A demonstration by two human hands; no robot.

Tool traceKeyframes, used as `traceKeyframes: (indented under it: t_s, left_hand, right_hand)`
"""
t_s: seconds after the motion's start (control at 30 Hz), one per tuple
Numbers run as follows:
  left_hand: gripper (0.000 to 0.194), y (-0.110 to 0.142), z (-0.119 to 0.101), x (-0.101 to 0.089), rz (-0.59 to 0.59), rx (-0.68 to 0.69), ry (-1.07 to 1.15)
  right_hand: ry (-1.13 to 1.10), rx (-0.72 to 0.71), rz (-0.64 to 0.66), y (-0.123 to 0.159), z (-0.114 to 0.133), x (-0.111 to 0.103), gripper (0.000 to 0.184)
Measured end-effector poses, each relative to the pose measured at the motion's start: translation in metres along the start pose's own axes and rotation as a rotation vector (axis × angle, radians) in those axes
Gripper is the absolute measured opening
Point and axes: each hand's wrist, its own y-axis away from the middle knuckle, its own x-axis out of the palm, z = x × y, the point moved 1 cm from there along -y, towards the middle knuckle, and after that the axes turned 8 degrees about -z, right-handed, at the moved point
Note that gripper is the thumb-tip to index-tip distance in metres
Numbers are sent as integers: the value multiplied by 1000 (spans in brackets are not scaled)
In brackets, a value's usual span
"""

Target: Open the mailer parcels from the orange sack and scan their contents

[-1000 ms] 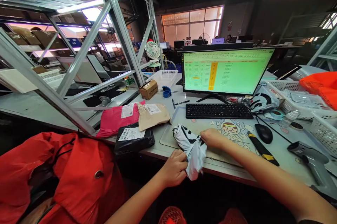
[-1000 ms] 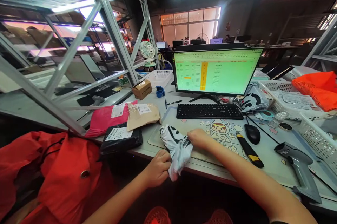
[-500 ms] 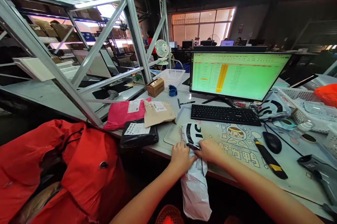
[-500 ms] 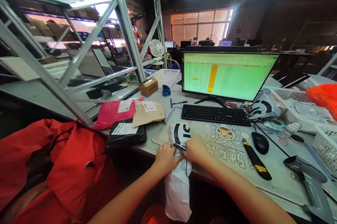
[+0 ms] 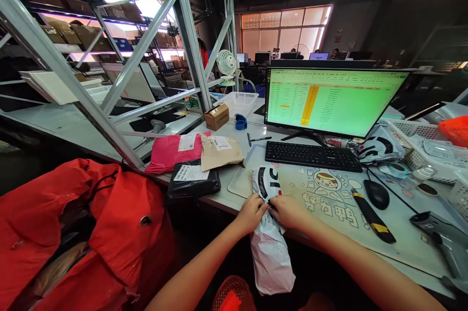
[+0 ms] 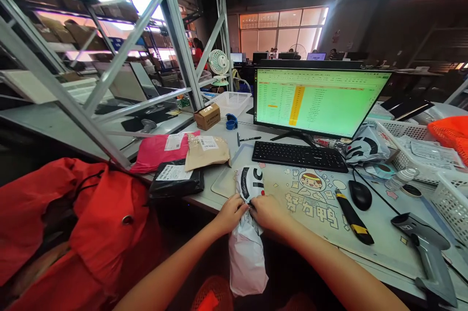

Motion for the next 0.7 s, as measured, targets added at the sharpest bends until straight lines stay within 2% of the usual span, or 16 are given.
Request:
traceKeyframes:
  t_s: [0.1,0.23,0.3,0.4,0.47,0.5,0.57,0.6,0.7]
  left_hand:
    - [29,1,1,-7,82,87,0]
    - [24,7,7,-29,199,189,-30]
    - [24,9,8,-41,178,164,-69]
    - [16,12,4,-50,19,130,-97]
    - [25,14,-3,-48,-17,243,-35]
    - [28,16,-6,-45,3,322,5]
    - [22,19,-12,-37,73,433,33]
    - [20,20,-15,-34,87,447,14]
    - [29,26,-21,-30,47,439,-77]
  right_hand:
    - [-12,-15,11,-3,-5,5,24]
    - [-36,76,9,-6,-36,0,23]
    - [-69,111,0,-6,-51,-4,25]
    - [-119,130,-34,-5,-56,-9,30]
    - [-139,138,-58,-4,-49,-10,33]
    - [-142,143,-69,-3,-44,-11,35]
    - [-125,163,-95,-1,-37,-13,37]
    - [-105,178,-109,0,-36,-13,37]
    - [-26,207,-144,1,-42,-15,36]
